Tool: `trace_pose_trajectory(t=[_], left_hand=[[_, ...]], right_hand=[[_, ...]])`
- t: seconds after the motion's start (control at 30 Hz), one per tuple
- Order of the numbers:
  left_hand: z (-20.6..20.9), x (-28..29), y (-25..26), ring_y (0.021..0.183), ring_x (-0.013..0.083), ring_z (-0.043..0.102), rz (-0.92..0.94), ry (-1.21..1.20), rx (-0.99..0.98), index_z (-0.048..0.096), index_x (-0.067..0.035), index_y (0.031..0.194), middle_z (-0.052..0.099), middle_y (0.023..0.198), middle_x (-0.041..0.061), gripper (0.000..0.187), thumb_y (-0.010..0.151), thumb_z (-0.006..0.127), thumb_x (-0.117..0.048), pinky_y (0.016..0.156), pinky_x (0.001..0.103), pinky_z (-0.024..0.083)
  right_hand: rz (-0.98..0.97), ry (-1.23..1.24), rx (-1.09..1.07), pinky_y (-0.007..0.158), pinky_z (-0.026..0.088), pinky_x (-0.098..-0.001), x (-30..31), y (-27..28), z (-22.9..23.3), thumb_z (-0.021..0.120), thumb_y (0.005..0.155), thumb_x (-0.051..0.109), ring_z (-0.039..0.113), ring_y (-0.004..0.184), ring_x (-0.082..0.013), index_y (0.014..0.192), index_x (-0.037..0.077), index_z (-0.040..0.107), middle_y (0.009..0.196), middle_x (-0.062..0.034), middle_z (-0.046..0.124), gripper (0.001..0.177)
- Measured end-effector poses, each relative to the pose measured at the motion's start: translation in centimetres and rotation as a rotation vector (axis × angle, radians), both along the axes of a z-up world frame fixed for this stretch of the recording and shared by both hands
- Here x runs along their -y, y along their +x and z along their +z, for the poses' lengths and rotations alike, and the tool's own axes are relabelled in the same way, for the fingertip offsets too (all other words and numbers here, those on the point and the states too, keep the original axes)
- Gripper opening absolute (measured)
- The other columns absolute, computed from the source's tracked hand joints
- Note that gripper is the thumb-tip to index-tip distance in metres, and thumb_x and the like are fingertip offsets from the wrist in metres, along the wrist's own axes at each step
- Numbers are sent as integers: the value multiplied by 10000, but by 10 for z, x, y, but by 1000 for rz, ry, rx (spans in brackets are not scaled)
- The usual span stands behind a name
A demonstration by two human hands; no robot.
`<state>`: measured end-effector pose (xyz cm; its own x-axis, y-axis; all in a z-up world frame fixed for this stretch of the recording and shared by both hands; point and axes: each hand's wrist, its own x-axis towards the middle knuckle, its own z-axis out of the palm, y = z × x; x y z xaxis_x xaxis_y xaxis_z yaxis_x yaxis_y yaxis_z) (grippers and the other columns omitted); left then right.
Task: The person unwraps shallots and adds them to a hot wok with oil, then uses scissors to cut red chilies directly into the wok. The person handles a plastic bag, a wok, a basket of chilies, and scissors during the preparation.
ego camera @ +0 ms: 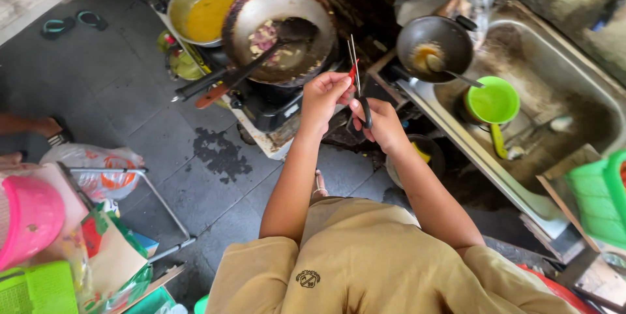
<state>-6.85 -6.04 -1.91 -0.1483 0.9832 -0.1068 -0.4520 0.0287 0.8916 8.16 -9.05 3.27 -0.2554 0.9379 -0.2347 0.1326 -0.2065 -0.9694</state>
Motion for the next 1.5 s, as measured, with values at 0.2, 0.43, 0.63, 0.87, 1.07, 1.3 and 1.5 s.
trace_pose_trajectory(t=[0.2,0.43,0.63,0.87,1.07,1.3,1.5], left_hand=[[-16,-11,-67,634,106,688,87,-50,-5,745,24,1068,765,833,187,214,895,759,-101,554,218,613],[-68,-36,-112,634,122,673,158,-199,-24,758,14,1069,759,832,189,234,873,767,-114,553,249,628],[-79,-47,-136,649,119,689,141,-267,-52,746,4,1065,764,835,166,216,890,737,-122,559,230,624],[-76,-62,-144,630,121,678,127,-245,-91,751,-15,995,760,819,176,166,867,750,-121,529,216,603],[-77,-71,-145,605,118,673,127,-223,-90,750,-12,959,756,793,179,144,852,765,-106,501,216,596],[-87,-79,-153,648,140,692,137,-257,-123,756,3,980,758,820,191,151,867,737,-95,541,240,617],[-77,-77,-160,700,156,712,153,-264,-123,752,16,1033,761,870,206,181,884,721,-83,569,243,621]], right_hand=[[-27,-27,47,374,273,-204,-28,-63,-43,778,926,396,385,338,-84,673,40,662,478,-83,513,452],[-84,-142,29,322,208,-178,-41,-119,-67,782,909,389,311,299,-58,658,53,628,448,-80,466,447],[-59,-270,-52,313,217,-210,-55,-137,-68,745,936,492,278,318,-74,729,17,653,490,-119,484,526],[-10,-228,-21,322,233,-222,-62,-146,-75,754,932,481,317,324,-97,741,4,658,524,-145,520,522],[-23,-198,32,349,257,-225,-69,-148,-73,761,935,495,340,325,-103,722,3,667,500,-122,517,545],[-78,-186,139,373,216,-213,-74,-156,-87,796,882,478,337,348,-81,656,67,664,459,-76,515,487],[-58,-242,91,349,224,-214,-72,-164,-75,750,921,474,318,321,-95,690,49,653,466,-99,493,494]])
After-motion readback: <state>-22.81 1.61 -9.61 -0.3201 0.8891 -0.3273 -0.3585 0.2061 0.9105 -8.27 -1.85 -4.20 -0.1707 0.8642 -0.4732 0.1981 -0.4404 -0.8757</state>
